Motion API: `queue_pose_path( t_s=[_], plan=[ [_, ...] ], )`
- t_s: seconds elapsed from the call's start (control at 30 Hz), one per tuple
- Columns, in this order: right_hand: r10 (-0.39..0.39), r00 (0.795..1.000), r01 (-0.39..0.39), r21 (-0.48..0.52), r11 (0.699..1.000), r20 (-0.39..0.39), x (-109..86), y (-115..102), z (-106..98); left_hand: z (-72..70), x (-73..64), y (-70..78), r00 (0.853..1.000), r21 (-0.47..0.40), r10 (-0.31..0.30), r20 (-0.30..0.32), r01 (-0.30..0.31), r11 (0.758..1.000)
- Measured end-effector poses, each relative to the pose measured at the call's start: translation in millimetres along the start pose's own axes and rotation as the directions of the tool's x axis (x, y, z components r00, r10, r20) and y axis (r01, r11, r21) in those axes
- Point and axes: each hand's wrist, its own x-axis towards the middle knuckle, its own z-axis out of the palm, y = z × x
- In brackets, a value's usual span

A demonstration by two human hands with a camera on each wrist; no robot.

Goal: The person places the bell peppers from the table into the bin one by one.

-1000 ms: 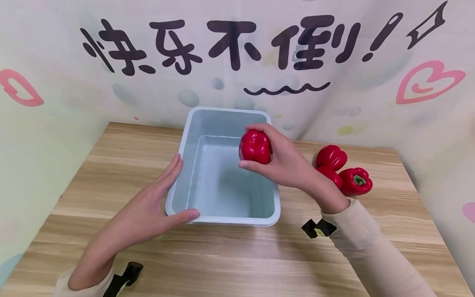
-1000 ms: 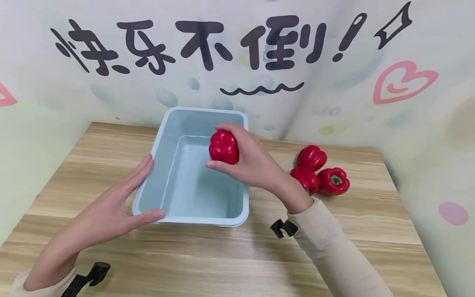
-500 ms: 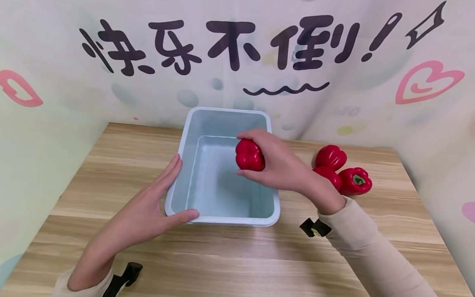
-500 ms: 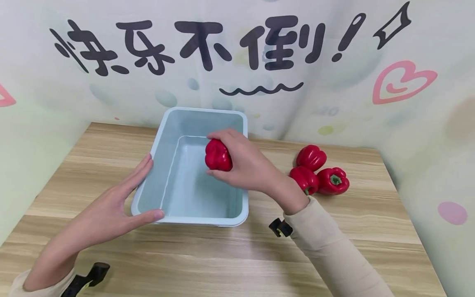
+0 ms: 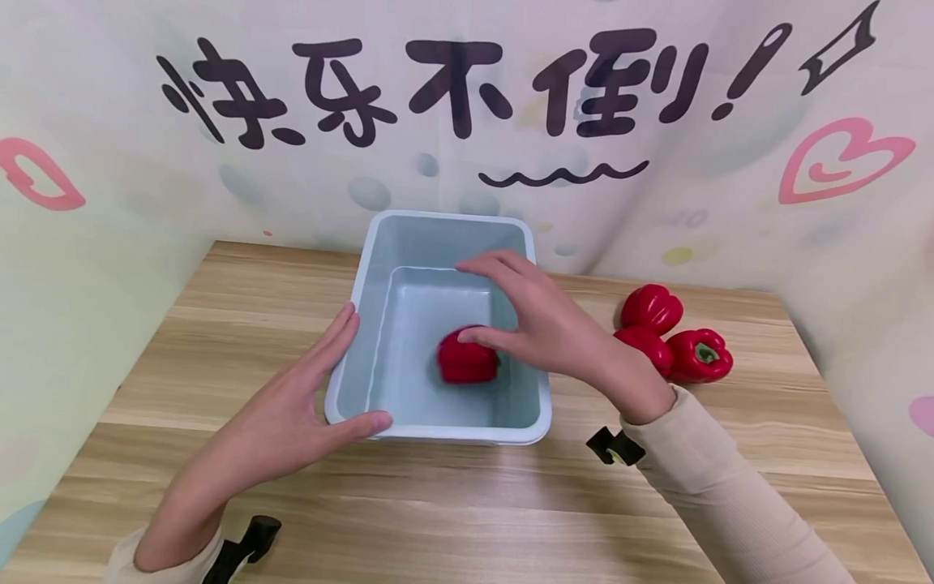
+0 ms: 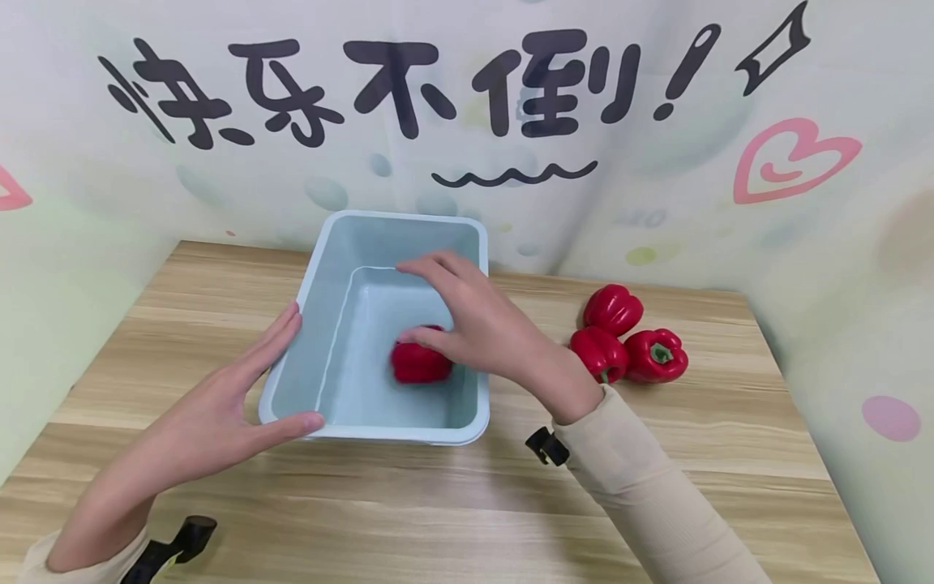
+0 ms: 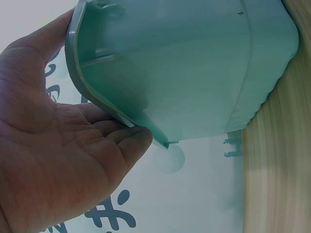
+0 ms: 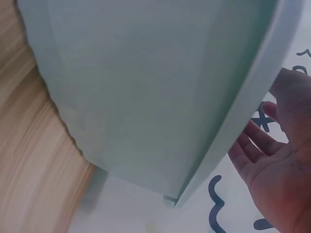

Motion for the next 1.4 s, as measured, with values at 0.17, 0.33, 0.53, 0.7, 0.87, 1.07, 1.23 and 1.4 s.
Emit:
queue_pose_path(
  t_s=[0.17,0.33,0.53,0.7,0.87,1.07,1.23,1.4],
  plan=[
    [-0.023,1.000,0.023,-0.011,1.000,-0.021,-0.3,-2.6,-0.7,-0.2,1.0,-0.5,1.000,0.010,0.001,-0.002,-0.001,1.000],
    [-0.011,1.000,0.010,-0.010,1.000,-0.009,-3.0,-3.0,-1.2,0.2,2.0,-1.4,1.000,0.011,0.009,-0.012,-0.009,1.000],
    [0.024,1.000,-0.024,-0.033,0.999,-0.006,-7.7,-3.9,-4.2,0.9,2.5,-1.4,1.000,0.011,0.009,-0.010,-0.009,1.000],
    [0.059,0.998,-0.060,-0.023,0.998,-0.026,-15.6,-1.4,-6.1,0.9,2.4,-1.2,1.000,0.017,0.008,-0.011,-0.008,1.000],
    [0.091,0.994,-0.091,0.013,0.996,-0.060,-27.5,3.7,-5.7,1.0,2.8,-0.8,1.000,0.026,0.010,-0.009,-0.009,1.000],
    [0.142,0.986,-0.133,0.100,0.986,-0.089,-42.4,10.4,-6.1,0.6,2.8,-0.5,1.000,0.038,0.004,-0.002,-0.004,0.999],
    [0.181,0.972,-0.164,0.116,0.980,-0.151,-53.2,14.2,-8.6,0.5,2.0,-0.3,1.000,0.041,-0.007,0.002,0.007,0.999],
    [0.210,0.949,-0.180,0.142,0.973,-0.234,-63.2,19.3,-10.1,0.4,0.2,0.5,1.000,0.038,-0.017,0.002,0.017,0.999]
  ],
)
